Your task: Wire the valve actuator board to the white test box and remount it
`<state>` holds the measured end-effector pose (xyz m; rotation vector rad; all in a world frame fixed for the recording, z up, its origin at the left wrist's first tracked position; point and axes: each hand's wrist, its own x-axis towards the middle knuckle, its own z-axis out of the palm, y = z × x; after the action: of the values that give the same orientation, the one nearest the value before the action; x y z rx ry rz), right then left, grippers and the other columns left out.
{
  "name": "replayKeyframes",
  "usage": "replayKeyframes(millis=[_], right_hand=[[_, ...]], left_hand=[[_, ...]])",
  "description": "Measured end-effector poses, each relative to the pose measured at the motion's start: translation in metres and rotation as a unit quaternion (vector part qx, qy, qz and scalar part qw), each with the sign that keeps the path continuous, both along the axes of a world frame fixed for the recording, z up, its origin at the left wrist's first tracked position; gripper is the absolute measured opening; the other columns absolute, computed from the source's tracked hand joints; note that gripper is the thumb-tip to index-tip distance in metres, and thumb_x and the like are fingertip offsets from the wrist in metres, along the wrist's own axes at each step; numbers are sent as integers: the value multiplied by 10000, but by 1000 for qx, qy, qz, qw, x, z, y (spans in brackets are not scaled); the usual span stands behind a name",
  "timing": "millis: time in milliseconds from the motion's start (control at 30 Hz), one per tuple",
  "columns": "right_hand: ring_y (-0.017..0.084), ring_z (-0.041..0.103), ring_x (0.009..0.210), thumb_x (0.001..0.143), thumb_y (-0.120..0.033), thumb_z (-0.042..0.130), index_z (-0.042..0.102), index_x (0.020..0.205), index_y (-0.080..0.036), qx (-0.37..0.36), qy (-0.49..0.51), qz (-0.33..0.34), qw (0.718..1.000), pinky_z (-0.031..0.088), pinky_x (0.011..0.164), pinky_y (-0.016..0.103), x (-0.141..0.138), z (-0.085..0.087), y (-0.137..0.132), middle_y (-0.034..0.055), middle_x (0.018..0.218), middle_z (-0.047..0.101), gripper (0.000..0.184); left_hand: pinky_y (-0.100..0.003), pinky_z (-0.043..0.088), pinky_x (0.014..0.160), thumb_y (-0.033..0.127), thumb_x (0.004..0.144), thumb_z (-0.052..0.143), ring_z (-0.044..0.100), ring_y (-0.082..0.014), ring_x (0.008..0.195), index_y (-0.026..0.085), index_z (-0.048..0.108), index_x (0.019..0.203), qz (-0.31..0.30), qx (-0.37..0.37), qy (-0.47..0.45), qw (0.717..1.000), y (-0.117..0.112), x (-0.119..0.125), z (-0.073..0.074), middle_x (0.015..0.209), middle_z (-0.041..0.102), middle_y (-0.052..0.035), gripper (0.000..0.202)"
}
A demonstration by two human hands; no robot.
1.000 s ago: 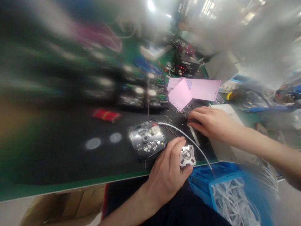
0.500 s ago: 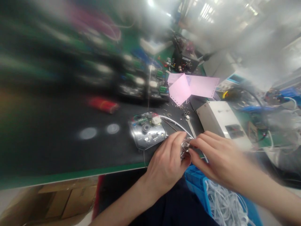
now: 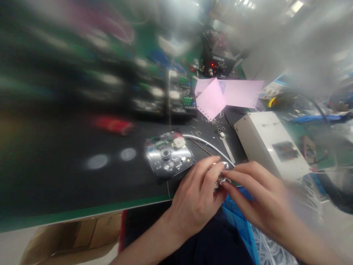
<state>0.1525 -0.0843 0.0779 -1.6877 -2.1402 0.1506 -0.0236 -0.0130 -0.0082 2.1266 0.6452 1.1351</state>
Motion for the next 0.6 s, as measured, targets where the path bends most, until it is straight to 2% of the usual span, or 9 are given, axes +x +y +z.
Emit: replayKeyframes(millis=[100, 200, 233, 300, 333, 367, 433, 500, 600], right_hand=[[157, 658, 986, 966, -142, 759, 679, 1275, -178, 52, 33, -51, 997, 543, 845, 279, 3, -7, -9, 64, 1128, 679, 321], [171, 672, 1011, 976, -181, 758, 675, 1274, -183, 92, 32, -78, 992, 556, 876, 290, 6, -15, -18, 77, 1167, 693, 310], [189, 674, 1049, 980, -209, 757, 667, 1288, -182, 96, 31, -75, 992, 562, 907, 307, 7, -18, -20, 89, 1190, 693, 321], [245, 662, 1164, 979, -297, 769, 632, 1352, -169, 84, 30, -63, 994, 564, 999, 370, 8, -25, -21, 125, 1272, 678, 417], [276, 646, 1223, 968, -350, 783, 605, 1399, -161, 74, 32, -57, 995, 555, 1050, 413, 7, -28, -20, 144, 1324, 662, 502], [306, 624, 1278, 951, -402, 801, 570, 1453, -152, 65, 36, -52, 996, 541, 1093, 460, 7, -33, -19, 164, 1381, 638, 606], [361, 573, 1371, 909, -484, 835, 481, 1554, -138, 49, 40, -46, 997, 513, 1149, 546, 4, -43, -14, 197, 1482, 583, 813], [391, 537, 1421, 889, -521, 844, 391, 1621, -142, 37, 39, -49, 997, 503, 1166, 604, 2, -54, -8, 213, 1541, 545, 941], [413, 520, 1441, 885, -538, 837, 303, 1659, -169, 15, 34, -61, 997, 509, 1160, 658, 0, -68, 0, 216, 1557, 538, 1009]], left_hand=[[-429, 516, 1246, 176, 980, 777, 525, -284, 1475, 71, 518, 1468, 19, 14, 16, 1000, -8, -2, 3, 1516, 573, -204, 562], [-495, 543, 1226, 154, 925, 832, 528, -341, 1469, 62, 569, 1409, 40, 65, 16, 997, -22, -20, 11, 1509, 566, -202, 558], [-495, 562, 1209, 127, 893, 852, 558, -337, 1436, 78, 600, 1365, 55, 94, 9, 994, -26, -30, 14, 1484, 582, -177, 537], [-428, 598, 1163, 51, 823, 860, 640, -256, 1313, 165, 657, 1231, 117, 150, -18, 982, -26, -53, 22, 1367, 630, -73, 470], [-387, 600, 1148, 12, 759, 882, 655, -222, 1261, 194, 661, 1202, 172, 172, -27, 970, -21, -64, 26, 1298, 638, -36, 528], [-400, 585, 1160, 41, 711, 925, 648, -242, 1268, 199, 648, 1249, 217, 180, -14, 959, -13, -75, 30, 1279, 636, -42, 625], [-585, 470, 1257, 195, 720, 970, 548, -365, 1421, 210, 510, 1479, 258, 95, 36, 961, 12, -90, 35, 1463, 554, -122, 888], [-647, 394, 1286, 358, 764, 964, 460, -406, 1500, 219, 407, 1582, 226, 44, 105, 968, 38, -97, 37, 1593, 466, -163, 999], [-610, 417, 1270, 461, 776, 956, 459, -392, 1508, 245, 361, 1612, 151, -6, 166, 975, 66, -99, 34, 1619, 466, -153, 1048]])
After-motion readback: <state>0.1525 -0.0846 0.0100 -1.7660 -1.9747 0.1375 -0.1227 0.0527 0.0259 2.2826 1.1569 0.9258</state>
